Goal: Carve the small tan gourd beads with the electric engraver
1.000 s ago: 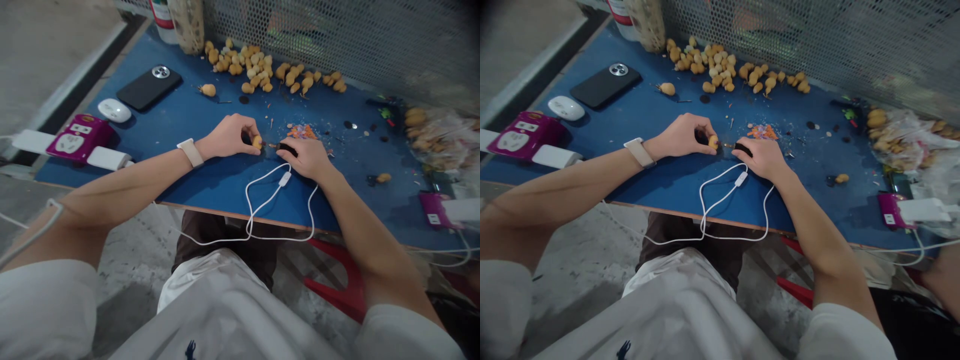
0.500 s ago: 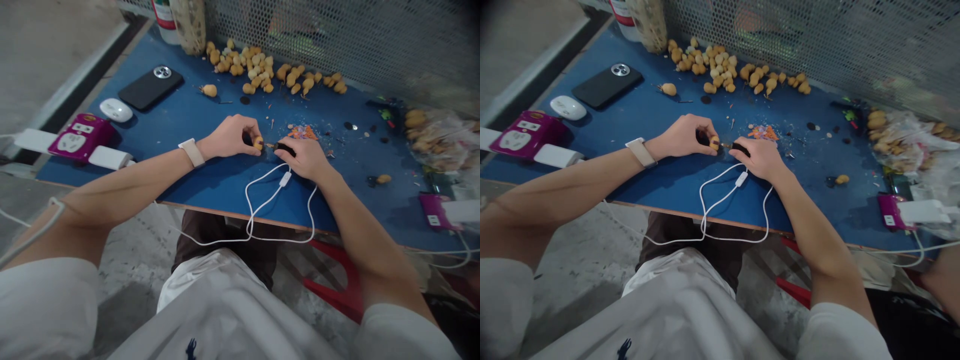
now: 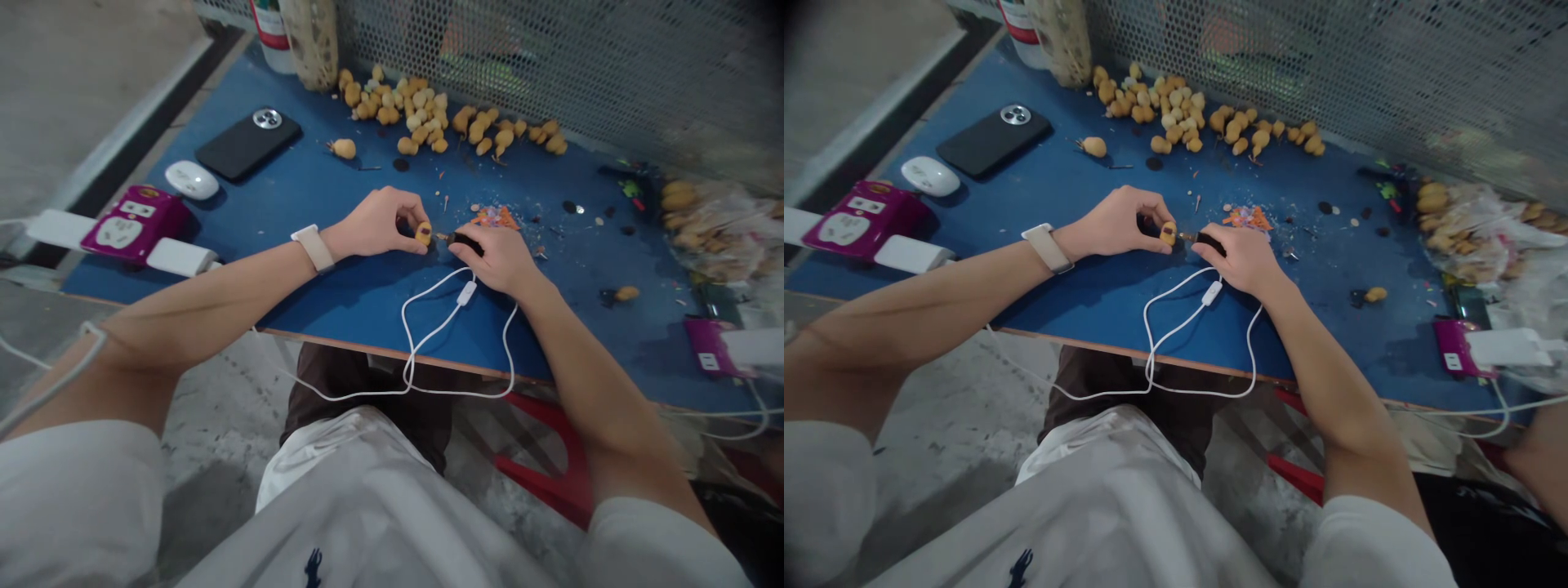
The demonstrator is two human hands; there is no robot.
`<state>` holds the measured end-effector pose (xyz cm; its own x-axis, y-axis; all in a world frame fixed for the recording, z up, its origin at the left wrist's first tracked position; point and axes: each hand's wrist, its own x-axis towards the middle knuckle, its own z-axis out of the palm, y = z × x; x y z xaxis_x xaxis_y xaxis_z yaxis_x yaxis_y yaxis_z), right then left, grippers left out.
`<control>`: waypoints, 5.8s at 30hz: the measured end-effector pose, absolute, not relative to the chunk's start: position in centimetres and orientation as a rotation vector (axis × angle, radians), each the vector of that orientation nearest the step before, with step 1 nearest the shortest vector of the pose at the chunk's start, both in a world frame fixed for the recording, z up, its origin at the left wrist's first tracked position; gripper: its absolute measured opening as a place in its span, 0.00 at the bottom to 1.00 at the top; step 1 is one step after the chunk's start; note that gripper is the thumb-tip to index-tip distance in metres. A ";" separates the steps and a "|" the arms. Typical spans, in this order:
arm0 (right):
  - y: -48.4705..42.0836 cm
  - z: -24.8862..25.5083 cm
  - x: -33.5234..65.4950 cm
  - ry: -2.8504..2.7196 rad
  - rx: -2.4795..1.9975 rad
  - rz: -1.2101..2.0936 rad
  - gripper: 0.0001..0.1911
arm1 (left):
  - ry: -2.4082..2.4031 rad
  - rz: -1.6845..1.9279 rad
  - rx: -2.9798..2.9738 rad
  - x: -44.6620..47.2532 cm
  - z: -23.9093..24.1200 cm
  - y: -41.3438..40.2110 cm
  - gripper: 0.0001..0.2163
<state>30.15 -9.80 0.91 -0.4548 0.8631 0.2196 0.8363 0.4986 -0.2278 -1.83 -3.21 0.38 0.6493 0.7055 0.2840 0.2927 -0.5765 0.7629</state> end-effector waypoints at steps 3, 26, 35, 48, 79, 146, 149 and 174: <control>-9.9 1.1 30.2 -2.450 -1.434 0.143 0.47 | 0.777 0.756 2.163 -1.8 0.4 -3.3 0.18; -9.8 0.7 30.6 -2.405 -1.402 0.129 0.48 | 0.756 0.774 2.165 -2.1 0.1 -3.1 0.19; -9.9 1.0 30.6 -2.433 -1.382 0.147 0.43 | 0.758 0.779 2.169 -2.0 0.1 -3.0 0.19; -9.7 0.7 30.8 -2.436 -1.413 0.135 0.43 | 0.762 0.788 2.152 -2.0 0.2 -3.1 0.20; -10.1 1.0 31.7 -2.337 -1.417 0.187 0.41 | 0.864 0.794 2.174 -2.1 0.3 -3.1 0.19; -9.9 0.7 31.3 -2.403 -1.371 0.117 0.34 | 0.804 0.804 2.155 -1.8 0.3 -3.5 0.19; -9.9 0.6 31.2 -2.402 -1.376 0.123 0.34 | 0.804 0.808 2.158 -1.8 0.3 -3.4 0.20; -9.7 0.1 31.7 -2.355 -1.381 0.151 0.38 | 0.850 0.801 2.207 -1.8 0.0 -3.5 0.17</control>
